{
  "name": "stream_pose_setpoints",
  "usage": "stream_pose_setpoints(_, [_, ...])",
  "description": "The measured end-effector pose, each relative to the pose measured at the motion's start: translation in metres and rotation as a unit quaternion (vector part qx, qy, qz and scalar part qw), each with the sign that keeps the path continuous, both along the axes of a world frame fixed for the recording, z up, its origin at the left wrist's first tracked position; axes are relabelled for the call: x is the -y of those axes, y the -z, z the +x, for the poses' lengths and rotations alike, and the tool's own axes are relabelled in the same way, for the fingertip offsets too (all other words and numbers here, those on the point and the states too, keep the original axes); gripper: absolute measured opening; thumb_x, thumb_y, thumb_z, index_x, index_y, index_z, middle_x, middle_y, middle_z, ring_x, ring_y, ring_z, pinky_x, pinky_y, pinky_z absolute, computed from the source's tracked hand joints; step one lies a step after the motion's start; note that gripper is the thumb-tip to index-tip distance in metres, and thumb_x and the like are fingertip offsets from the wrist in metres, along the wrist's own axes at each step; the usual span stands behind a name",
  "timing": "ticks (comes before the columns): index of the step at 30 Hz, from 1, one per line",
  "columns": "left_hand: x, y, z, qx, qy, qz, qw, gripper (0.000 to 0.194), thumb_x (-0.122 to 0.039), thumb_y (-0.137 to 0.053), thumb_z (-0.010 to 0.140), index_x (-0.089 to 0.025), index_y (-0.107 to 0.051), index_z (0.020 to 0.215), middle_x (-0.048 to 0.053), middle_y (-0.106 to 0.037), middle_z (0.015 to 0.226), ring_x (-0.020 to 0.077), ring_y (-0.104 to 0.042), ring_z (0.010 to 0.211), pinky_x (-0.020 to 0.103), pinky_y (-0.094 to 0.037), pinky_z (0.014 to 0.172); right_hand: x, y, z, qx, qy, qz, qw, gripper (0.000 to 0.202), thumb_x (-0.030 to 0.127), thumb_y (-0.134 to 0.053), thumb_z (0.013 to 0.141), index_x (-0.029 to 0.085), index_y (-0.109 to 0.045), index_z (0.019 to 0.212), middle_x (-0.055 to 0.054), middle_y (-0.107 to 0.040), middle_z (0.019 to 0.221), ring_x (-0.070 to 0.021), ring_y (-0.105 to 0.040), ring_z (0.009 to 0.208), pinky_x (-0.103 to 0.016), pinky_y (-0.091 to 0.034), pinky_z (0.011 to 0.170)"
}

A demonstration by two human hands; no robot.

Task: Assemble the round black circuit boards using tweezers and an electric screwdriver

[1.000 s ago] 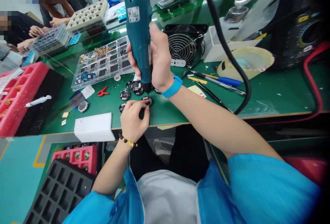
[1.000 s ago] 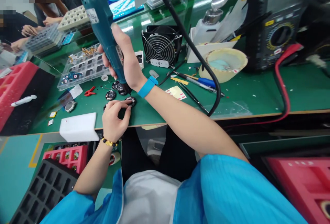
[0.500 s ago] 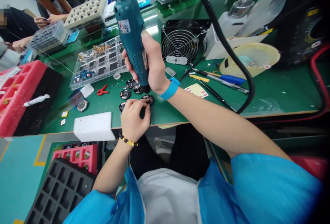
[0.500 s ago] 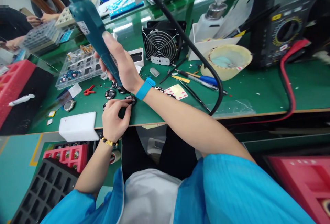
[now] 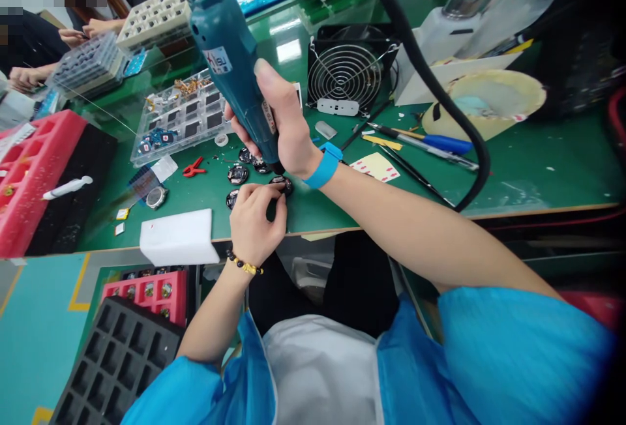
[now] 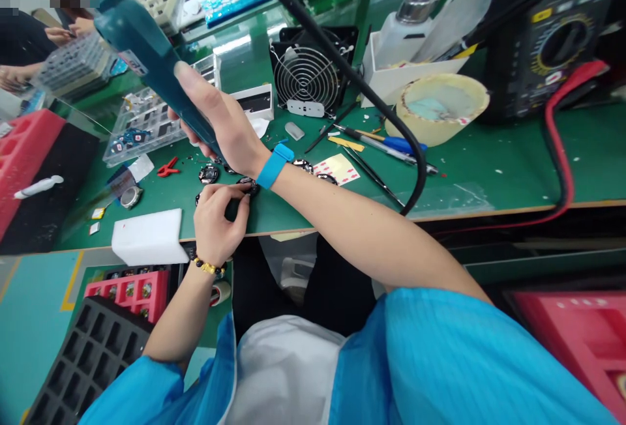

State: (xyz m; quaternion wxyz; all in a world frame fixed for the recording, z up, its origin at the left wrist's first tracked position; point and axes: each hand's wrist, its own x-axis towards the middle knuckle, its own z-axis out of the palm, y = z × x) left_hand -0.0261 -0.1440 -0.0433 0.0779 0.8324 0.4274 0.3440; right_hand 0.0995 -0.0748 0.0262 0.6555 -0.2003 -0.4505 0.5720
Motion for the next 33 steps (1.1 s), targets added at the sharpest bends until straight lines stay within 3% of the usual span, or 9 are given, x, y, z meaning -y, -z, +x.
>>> stream_pose_setpoints(11, [0.0,-0.001,0.0,0.007,0.001,-0.01,1.0,0.012,-0.015,-0.063,0.096,-0.024,-0.063,0.09,0.001,-0.081,0.111,0.0248,-0.065,0.103,0.042,-0.053,0.095,-0.014,0.007,0.001,0.043,0.034,0.044,0.998,0.082,0.096,-0.017,0.087,0.024,-0.055,0.079,0.003,-0.047,0.06,-0.0118,-0.04,0.048,-0.031,-0.027,0.043])
stream_pose_setpoints(16, [0.0,-0.003,0.0,0.024,-0.01,-0.035,0.999,0.012,-0.016,-0.063,0.097,-0.025,-0.064,0.089,0.001,-0.081,0.111,0.0242,-0.066,0.105,0.042,-0.053,0.096,-0.009,-0.008,0.017,-0.07,0.02,0.025,0.997,0.077,0.093,-0.028,0.09,0.023,-0.058,0.078,0.001,-0.048,0.066,-0.0125,-0.039,0.052,-0.03,-0.025,0.045])
stream_pose_setpoints(19, [0.0,-0.003,0.0,0.041,-0.017,-0.043,0.998,0.012,-0.017,-0.064,0.096,-0.025,-0.064,0.088,0.0,-0.081,0.107,0.0229,-0.068,0.105,0.04,-0.054,0.096,-0.008,-0.014,0.024,-0.119,-0.034,0.003,0.992,0.075,0.091,-0.037,0.087,0.022,-0.064,0.08,0.0,-0.048,0.069,-0.0124,-0.039,0.054,-0.027,-0.027,0.045])
stream_pose_setpoints(26, [-0.003,-0.001,-0.002,0.065,-0.045,-0.045,0.996,0.011,-0.022,-0.066,0.096,-0.024,-0.064,0.085,0.002,-0.079,0.098,0.0214,-0.071,0.098,0.037,-0.056,0.091,-0.008,-0.011,0.017,-0.059,-0.044,-0.059,0.996,0.08,0.098,-0.03,0.08,0.025,-0.064,0.081,0.0,-0.05,0.072,-0.0146,-0.039,0.055,-0.028,-0.031,0.046])
stream_pose_setpoints(33, [0.0,-0.003,-0.001,0.05,-0.019,-0.017,0.998,0.014,-0.017,-0.063,0.097,-0.024,-0.064,0.085,0.002,-0.08,0.105,0.0227,-0.069,0.105,0.041,-0.054,0.098,-0.005,-0.014,0.024,-0.081,-0.042,-0.008,0.996,0.072,0.089,-0.035,0.09,0.023,-0.06,0.078,-0.001,-0.05,0.072,-0.0142,-0.042,0.055,-0.029,-0.029,0.048])
